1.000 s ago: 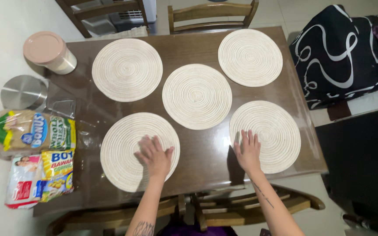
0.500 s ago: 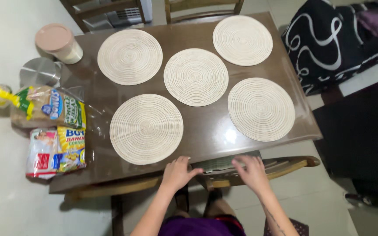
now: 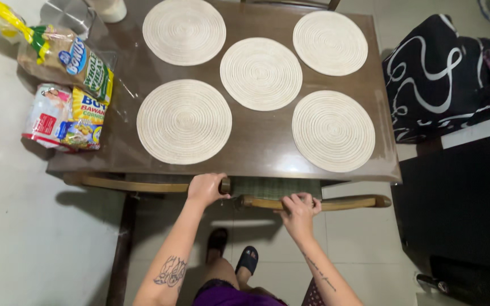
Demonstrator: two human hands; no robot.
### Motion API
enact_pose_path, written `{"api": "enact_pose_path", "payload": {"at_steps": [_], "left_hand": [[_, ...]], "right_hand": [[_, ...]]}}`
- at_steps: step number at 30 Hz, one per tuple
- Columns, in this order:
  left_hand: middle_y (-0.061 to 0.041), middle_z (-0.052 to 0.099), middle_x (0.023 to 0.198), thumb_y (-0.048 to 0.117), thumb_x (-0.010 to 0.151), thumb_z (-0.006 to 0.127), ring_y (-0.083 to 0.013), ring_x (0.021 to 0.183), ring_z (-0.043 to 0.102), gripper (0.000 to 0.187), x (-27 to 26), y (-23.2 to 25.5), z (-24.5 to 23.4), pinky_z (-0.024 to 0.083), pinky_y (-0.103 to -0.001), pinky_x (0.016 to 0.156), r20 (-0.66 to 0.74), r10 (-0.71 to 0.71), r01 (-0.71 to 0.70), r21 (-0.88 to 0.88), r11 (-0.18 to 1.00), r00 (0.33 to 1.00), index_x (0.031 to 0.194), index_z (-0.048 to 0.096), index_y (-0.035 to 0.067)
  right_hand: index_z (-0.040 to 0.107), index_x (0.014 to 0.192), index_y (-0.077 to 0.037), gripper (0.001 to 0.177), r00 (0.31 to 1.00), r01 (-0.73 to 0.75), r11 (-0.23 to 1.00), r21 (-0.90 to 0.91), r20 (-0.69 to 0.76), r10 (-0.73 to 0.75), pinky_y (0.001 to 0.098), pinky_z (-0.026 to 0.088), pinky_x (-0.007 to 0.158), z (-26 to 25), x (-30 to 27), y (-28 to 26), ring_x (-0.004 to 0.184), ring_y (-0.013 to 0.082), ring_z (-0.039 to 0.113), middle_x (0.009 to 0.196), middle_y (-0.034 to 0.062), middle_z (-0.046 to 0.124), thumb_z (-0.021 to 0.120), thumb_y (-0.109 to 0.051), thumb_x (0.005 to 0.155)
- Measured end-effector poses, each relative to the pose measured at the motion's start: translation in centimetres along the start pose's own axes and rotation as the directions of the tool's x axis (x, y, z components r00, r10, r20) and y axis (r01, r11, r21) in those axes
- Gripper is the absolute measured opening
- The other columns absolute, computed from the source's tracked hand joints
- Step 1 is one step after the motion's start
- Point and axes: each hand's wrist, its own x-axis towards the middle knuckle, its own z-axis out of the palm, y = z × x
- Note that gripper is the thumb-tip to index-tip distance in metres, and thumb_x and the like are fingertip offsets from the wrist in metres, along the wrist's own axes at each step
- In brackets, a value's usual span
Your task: The person arranges placemats on a dining table, adjusts the chairs, and sets out plates and silverware for several places.
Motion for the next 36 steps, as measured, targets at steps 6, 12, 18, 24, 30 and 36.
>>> {"api": "enact_pose_path", "payload": {"at_steps": [6, 12, 18, 24, 30, 36], "left_hand": [[-0.008, 0.075, 0.094, 0.046, 0.067, 0.088, -0.0310, 0.088, 0.072, 0.056, -0.5, 1.2, 2.0, 0.057, -0.044, 0.076, -0.122, 0.195, -0.199, -0.023, 0.980, 0.973, 0.113, 0.072, 0.020], [-0.010, 0.073, 0.091, 0.056, 0.062, 0.090, -0.0310, 0.089, 0.071, 0.068, -1.3, 3.4, 0.3, 0.056, -0.045, 0.075, 0.034, 0.107, -0.104, -0.061, 0.993, 0.994, 0.110, 0.068, 0.014], [-0.011, 0.074, 0.087, 0.050, 0.067, 0.088, -0.0319, 0.081, 0.073, 0.056, -1.8, 4.1, 1.4, 0.059, -0.044, 0.071, -0.034, 0.080, -0.082, -0.067, 0.994, 0.996, 0.108, 0.069, 0.017], [-0.010, 0.074, 0.088, 0.046, 0.074, 0.085, -0.0311, 0.083, 0.073, 0.045, -1.7, 4.5, 1.5, 0.059, -0.043, 0.074, -0.022, 0.083, -0.085, -0.108, 0.990, 0.996, 0.106, 0.072, 0.017], [-0.008, 0.073, 0.096, 0.037, 0.067, 0.088, -0.0312, 0.087, 0.071, 0.058, -2.0, 5.0, 1.0, 0.058, -0.044, 0.075, -0.016, 0.083, -0.085, -0.166, 0.982, 0.996, 0.121, 0.070, 0.025], [-0.004, 0.073, 0.096, 0.036, 0.069, 0.088, -0.0284, 0.090, 0.072, 0.053, -1.9, 5.3, 1.3, 0.058, -0.042, 0.075, -0.003, 0.058, -0.058, -0.175, 0.983, 0.998, 0.117, 0.071, 0.026]], "right_hand": [[0.068, 0.085, -0.017, 0.027, 0.999, -0.026, 0.999, -0.031, -0.019, 0.026, 0.0570, 0.028, 0.091, 0.3, 1.0, -0.7, 0.101, 0.0275, 0.051, 0.087, -0.0022, 0.062, 0.085, -0.026, 0.067], [0.066, 0.084, -0.017, 0.024, 0.999, -0.041, 0.998, -0.050, 0.004, 0.041, 0.0546, 0.029, 0.087, 0.2, 1.4, -1.4, 0.096, 0.0271, 0.049, 0.087, -0.0024, 0.060, 0.083, -0.023, 0.069], [0.066, 0.083, -0.018, 0.022, 0.998, -0.064, 0.995, -0.079, -0.005, 0.064, 0.0543, 0.030, 0.088, 0.0, 1.5, -1.4, 0.095, 0.0270, 0.049, 0.088, -0.0025, 0.059, 0.083, -0.023, 0.070], [0.069, 0.088, -0.019, 0.024, 0.997, -0.073, 0.995, -0.071, 0.013, 0.074, 0.0544, 0.030, 0.089, -0.2, 2.1, -1.0, 0.095, 0.0271, 0.049, 0.086, -0.0024, 0.058, 0.083, -0.026, 0.070], [0.072, 0.091, -0.021, 0.026, 0.996, -0.092, 0.993, -0.068, 0.012, 0.093, 0.0568, 0.030, 0.093, -0.3, 1.9, -1.0, 0.096, 0.0258, 0.050, 0.087, -0.0041, 0.059, 0.083, -0.025, 0.069], [0.070, 0.090, -0.019, 0.025, 0.990, -0.129, 0.988, -0.085, 0.051, 0.133, 0.0576, 0.029, 0.096, -0.1, 1.7, -0.9, 0.100, 0.0264, 0.051, 0.090, -0.0043, 0.061, 0.084, -0.025, 0.070]]}}
